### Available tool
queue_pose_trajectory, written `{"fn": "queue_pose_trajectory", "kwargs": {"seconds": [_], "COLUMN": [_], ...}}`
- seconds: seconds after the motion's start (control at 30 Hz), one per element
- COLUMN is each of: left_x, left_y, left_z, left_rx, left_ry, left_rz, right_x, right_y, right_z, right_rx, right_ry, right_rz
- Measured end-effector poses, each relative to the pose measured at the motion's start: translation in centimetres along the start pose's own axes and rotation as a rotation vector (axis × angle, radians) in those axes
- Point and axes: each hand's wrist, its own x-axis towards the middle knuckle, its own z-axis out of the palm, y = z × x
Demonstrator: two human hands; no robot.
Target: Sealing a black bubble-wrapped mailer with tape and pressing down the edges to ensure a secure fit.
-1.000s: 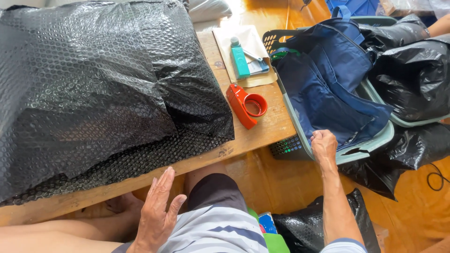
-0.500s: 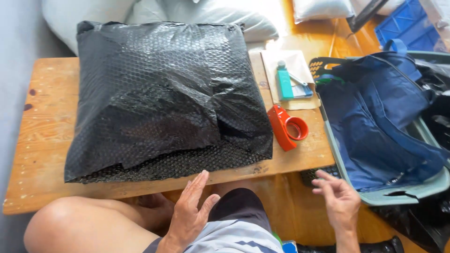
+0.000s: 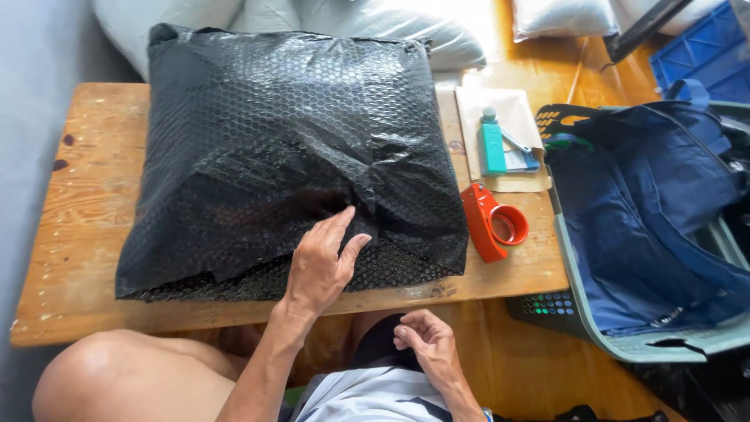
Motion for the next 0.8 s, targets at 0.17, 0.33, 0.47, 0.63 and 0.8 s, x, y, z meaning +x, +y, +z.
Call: {"fn": "queue_pose_trajectory", "kwargs": {"seconds": [0.17, 0.33, 0.47, 0.63, 0.8], "left_x": [0.2, 1.4, 2.2, 2.1, 2.4], "left_y": [-0.9, -2.2, -2.6, -2.9, -2.7], "left_z": [1.5, 0.9, 0.5, 0.6, 0.1], "left_rx": [0.029, 0.06, 0.03, 0.021, -0.002], "left_ry": [-0.011, -0.041, -0.071, -0.102, -0.182], "left_rz": [0.065, 0.13, 0.127, 0.09, 0.079], "right_x": [1.1, 1.0, 2.2, 4.0, 3.5], "right_y": [2.3, 1.9, 3.8, 5.2, 1.4], "right_z": [-1.6, -2.9, -5.3, -6.7, -5.5], "right_rx": [-0.051, -0.136, -0.172, -0.019, -0.351], "right_ry": [0.111, 0.31, 0.451, 0.533, 0.356], "right_rz": [-0.04, 0.04, 0.099, 0.136, 0.243]}}
